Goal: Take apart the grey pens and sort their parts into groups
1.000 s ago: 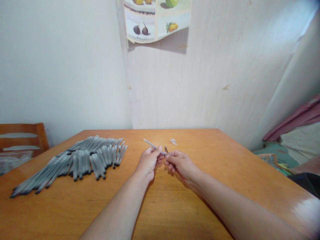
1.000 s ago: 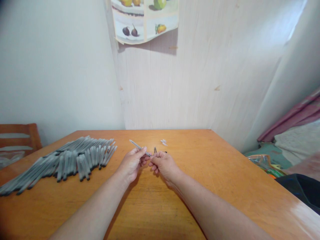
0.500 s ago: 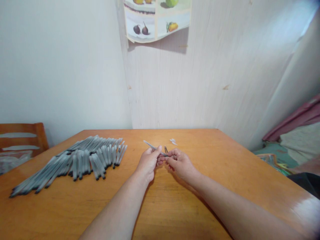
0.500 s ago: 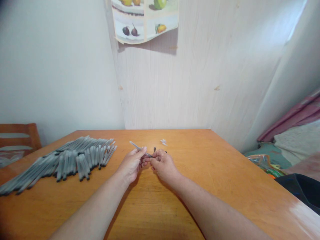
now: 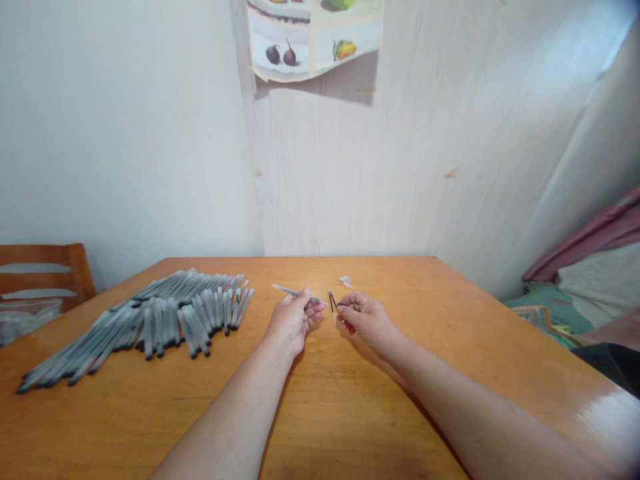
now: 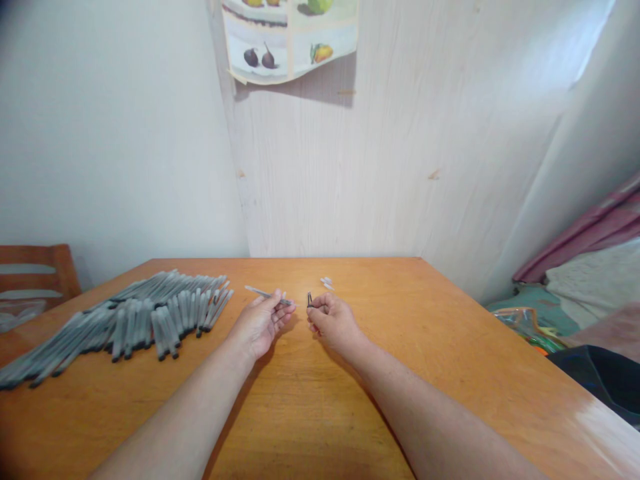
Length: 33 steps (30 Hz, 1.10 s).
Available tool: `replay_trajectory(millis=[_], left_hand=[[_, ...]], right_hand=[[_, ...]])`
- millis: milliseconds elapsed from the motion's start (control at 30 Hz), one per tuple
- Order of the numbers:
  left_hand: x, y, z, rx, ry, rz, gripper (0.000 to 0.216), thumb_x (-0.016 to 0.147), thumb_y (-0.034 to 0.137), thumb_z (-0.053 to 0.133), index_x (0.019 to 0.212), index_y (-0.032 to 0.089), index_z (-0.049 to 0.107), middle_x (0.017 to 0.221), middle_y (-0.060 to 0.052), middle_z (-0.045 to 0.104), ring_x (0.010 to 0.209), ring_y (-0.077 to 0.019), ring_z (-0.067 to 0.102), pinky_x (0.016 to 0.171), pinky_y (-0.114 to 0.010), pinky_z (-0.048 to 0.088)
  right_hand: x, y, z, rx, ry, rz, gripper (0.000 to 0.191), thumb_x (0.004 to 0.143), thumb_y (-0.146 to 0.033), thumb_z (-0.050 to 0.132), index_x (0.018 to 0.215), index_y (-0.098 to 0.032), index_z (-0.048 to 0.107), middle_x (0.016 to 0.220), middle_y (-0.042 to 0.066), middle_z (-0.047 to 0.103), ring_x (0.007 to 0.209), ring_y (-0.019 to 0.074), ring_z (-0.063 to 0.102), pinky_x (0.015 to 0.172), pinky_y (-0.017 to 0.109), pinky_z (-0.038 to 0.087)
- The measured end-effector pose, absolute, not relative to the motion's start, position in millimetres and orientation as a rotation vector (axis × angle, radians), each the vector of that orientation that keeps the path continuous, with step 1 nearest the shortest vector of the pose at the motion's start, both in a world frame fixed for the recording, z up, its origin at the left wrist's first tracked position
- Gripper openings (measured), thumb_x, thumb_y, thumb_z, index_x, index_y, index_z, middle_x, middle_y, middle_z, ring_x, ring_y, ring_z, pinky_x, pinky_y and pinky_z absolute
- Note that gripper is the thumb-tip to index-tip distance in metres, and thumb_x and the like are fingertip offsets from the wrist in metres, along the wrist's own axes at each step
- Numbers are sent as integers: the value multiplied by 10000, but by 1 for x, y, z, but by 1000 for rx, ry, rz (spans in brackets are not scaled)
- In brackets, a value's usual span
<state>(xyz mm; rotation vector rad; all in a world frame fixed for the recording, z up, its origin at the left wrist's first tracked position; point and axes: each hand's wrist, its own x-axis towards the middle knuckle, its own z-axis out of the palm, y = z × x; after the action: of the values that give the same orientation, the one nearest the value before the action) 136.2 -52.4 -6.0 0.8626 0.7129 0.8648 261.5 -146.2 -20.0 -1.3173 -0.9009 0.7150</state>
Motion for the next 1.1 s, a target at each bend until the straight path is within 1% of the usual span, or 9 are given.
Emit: replay_trajectory(millis=[67,167,267,367,533,733,933,1100], left_hand=[[135,-49,-6,849,709,880,155,860,270,663,860,147,570,760,-73,704,624,-117,678,564,-198,519],[133,-46,-5,833,707,900,161,848,272,679,848,149,574,747,-67,698,629,-123,679,568,-204,517],[132,-45,-3,823,716,908,161,848,272,680,837,151,574,732,-60,693,625,-121,679,576,-205,514],[132,-44,-2,831,727,906,133,872,247,649,833,148,568,720,-57,688,610,-114,673,572,-200,510],[133,-44,-4,852,736,903,103,908,218,589,842,144,564,715,-54,688,595,-108,668,559,-194,505],[133,-46,-6,862,740,886,111,892,228,617,842,143,565,717,-61,692,602,-113,673,557,-193,508],[133,-46,-5,858,741,886,119,875,231,642,855,146,561,717,-58,693,594,-111,670,551,-190,506],[134,-46,-4,863,752,885,113,885,228,624,842,144,562,715,-59,692,599,-113,673,540,-186,500]], right_hand=[[275,-145,-19,-1348,-906,657,164,714,-308,672,766,-197,563,565,-15,608,439,108,499,455,243,376],[305,-141,-27,-1433,-864,474,153,707,-307,677,767,-188,602,597,-5,614,482,119,511,495,256,386],[336,-139,-41,-1534,-840,291,124,677,-293,700,710,-186,644,566,-14,577,501,120,469,507,252,340],[352,-140,-52,-1806,-922,164,115,706,-302,671,717,-188,688,598,3,597,554,129,486,531,247,320],[346,-142,-49,-2231,-1063,147,207,781,-353,613,877,-232,751,781,38,698,691,164,587,590,258,360],[339,-140,-43,-2372,-1137,112,244,818,-386,594,955,-282,767,949,55,737,886,215,647,678,281,415],[338,-141,-40,-2383,-1161,150,266,830,-391,584,977,-271,770,944,62,740,911,210,657,695,278,432],[340,-141,-41,-2353,-1179,173,242,814,-371,597,933,-252,771,909,57,735,863,195,650,673,267,419]])
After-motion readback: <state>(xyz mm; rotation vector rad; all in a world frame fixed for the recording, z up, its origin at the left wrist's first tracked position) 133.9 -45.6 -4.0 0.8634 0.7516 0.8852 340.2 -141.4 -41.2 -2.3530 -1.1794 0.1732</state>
